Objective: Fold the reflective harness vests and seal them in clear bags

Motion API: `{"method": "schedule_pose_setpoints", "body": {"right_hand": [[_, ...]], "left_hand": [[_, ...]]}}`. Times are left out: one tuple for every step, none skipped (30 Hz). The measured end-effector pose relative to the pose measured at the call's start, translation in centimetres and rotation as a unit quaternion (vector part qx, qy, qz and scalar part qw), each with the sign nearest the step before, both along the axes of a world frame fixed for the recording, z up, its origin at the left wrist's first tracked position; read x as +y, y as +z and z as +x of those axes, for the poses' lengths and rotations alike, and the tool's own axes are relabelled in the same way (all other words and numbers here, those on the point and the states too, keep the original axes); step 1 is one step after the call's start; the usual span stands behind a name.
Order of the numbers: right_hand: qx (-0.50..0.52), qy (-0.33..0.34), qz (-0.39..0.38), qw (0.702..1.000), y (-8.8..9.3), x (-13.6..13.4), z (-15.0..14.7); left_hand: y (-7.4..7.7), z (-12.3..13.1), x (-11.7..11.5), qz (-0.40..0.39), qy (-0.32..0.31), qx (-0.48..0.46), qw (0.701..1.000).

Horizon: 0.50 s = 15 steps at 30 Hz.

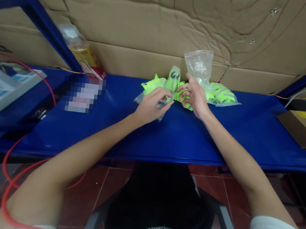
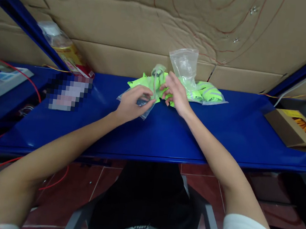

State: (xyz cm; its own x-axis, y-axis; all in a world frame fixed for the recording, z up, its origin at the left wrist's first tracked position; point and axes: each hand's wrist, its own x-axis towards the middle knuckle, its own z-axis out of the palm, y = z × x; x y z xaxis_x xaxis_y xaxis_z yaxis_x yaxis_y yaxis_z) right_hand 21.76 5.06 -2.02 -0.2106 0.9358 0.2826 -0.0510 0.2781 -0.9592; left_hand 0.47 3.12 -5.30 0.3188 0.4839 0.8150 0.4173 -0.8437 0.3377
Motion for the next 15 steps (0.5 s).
{"method": "schedule_pose_setpoints", "body": {"right_hand": [[-0.026,-0.006,0.035,0.999,-0.4,-0.2,-0.3],[-0.055,-0.013,0.072,0.996,-0.8,-0.4,-0.7],[-0.081,-0.02,0.109,0.991,-1.3,-0.5,-1.0],[-0.102,-0.029,0.142,0.984,-1.8,-0.6,-1.3],[-0.119,-0.04,0.17,0.977,-2.2,-0.7,-1.5],[-0.136,-0.052,0.193,0.97,-2.5,-0.7,-1.6],[-0.153,-0.063,0.212,0.963,-2.7,-0.7,-1.6],[-0.172,-0.072,0.229,0.956,-2.7,-0.7,-1.5],[-0.192,-0.077,0.243,0.948,-2.6,-0.8,-1.4],[-0.212,-0.076,0.257,0.94,-2.4,-0.9,-1.2],[-0.23,-0.07,0.271,0.932,-2.2,-1.0,-1.0],[-0.246,-0.063,0.285,0.924,-1.9,-1.2,-0.8],[-0.258,-0.055,0.297,0.918,-1.6,-1.4,-0.7],[-0.266,-0.043,0.306,0.913,-1.4,-1.5,-0.6],[-0.271,-0.029,0.31,0.911,-1.3,-1.6,-0.5]], "left_hand": [[-0.4,0.4,0.1,-0.047,0.011,-0.04,0.998],[-0.8,0.6,0.3,-0.094,0.02,-0.069,0.993],[-1.1,0.8,0.7,-0.135,0.025,-0.085,0.987],[-1.4,0.9,1.0,-0.168,0.029,-0.092,0.981],[-1.6,0.9,1.3,-0.193,0.029,-0.09,0.977],[-1.7,0.8,1.5,-0.21,0.025,-0.086,0.974],[-1.7,0.7,1.7,-0.22,0.019,-0.083,0.972],[-1.6,0.7,1.7,-0.225,0.013,-0.087,0.97],[-1.5,0.6,1.6,-0.224,0.007,-0.095,0.97],[-1.3,0.6,1.3,-0.219,0.004,-0.104,0.97],[-1.1,0.5,1.1,-0.208,0.006,-0.11,0.972],[-0.8,0.5,0.8,-0.188,0.013,-0.111,0.976],[-0.6,0.5,0.6,-0.16,0.024,-0.102,0.981],[-0.4,0.4,0.5,-0.126,0.037,-0.085,0.988],[-0.2,0.3,0.4,-0.088,0.048,-0.063,0.993]]}}
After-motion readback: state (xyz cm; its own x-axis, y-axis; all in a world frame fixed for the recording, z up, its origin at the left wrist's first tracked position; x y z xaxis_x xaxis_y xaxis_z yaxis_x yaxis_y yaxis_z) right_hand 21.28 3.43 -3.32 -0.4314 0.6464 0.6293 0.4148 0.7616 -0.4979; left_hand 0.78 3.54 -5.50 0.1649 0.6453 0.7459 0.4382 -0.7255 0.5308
